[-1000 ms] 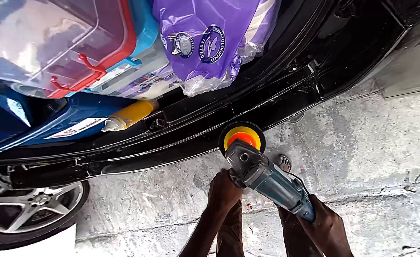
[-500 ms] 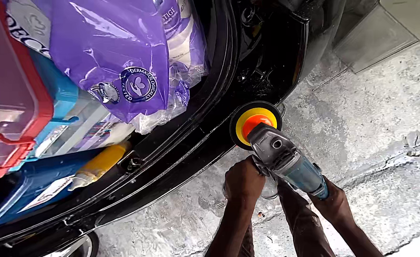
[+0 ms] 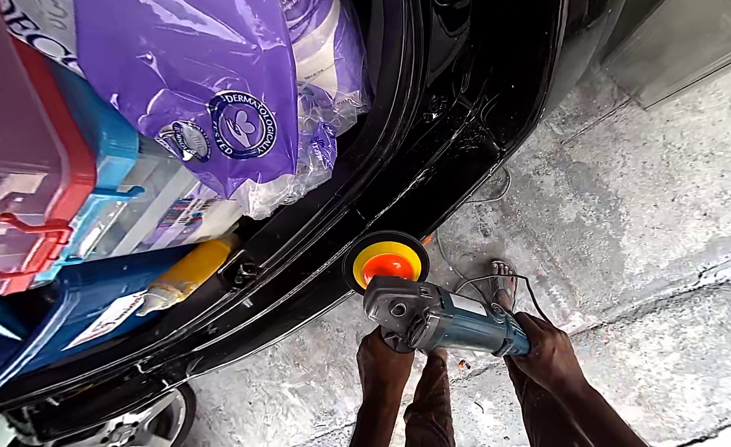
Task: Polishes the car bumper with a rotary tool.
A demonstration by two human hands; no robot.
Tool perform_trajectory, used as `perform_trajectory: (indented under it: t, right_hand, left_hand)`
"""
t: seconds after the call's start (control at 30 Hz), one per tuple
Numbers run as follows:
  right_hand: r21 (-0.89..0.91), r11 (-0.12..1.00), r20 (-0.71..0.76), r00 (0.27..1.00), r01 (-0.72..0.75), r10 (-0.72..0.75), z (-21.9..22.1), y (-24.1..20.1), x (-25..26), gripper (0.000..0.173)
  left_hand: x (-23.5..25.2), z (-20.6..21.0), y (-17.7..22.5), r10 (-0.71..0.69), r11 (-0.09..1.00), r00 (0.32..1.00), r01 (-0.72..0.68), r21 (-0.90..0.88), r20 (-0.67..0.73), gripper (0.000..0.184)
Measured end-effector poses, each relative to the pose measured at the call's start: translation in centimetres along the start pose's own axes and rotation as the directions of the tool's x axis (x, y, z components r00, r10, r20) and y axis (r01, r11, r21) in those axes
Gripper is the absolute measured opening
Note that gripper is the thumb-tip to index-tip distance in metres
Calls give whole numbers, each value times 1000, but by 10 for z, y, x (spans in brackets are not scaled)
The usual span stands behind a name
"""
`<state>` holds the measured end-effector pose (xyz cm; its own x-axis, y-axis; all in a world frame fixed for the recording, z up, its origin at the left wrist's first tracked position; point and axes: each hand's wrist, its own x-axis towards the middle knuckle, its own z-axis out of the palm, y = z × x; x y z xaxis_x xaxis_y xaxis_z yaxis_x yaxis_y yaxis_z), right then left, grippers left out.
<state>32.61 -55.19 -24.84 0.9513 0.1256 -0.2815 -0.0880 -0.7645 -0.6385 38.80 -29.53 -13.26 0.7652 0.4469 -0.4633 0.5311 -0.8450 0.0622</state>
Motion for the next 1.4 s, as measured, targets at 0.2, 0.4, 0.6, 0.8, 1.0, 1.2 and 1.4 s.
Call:
perform_trajectory:
  t: [0.2, 0.4, 0.6, 0.8, 1.0, 1.2, 1.4]
  right_hand:
    - [26, 987, -64, 985, -161, 163, -36, 20, -8, 56]
    - [-28, 990, -91, 987, -139, 136, -53, 18, -12, 61]
    - [-121, 992, -24, 999, 28, -31, -20, -36, -18, 46]
    - [-213, 955, 36, 979, 205, -202, 4, -90, -30, 38]
    - [-238, 968, 50, 996, 83, -73, -18, -90, -45, 45]
    - [-184, 978, 118, 985, -101, 124, -71, -83, -42, 46]
    - [-209, 976, 117, 989, -68, 94, -74, -86, -38, 45]
  left_hand:
    - [20, -24, 77, -13, 994, 956, -19, 104, 292, 29]
    - [19, -23, 79, 37, 996, 942, -62, 65, 335, 24]
    - [2, -10, -27, -87, 995, 975, 97, -37, 205, 35]
    - [-25, 3, -123, -142, 961, 989, 144, -236, 28, 32]
    - [-12, -14, -95, -117, 976, 976, 147, -161, 183, 32]
    - [13, -46, -16, -22, 997, 914, 49, -58, 404, 27]
    - [16, -45, -21, 16, 997, 898, 20, -77, 439, 25]
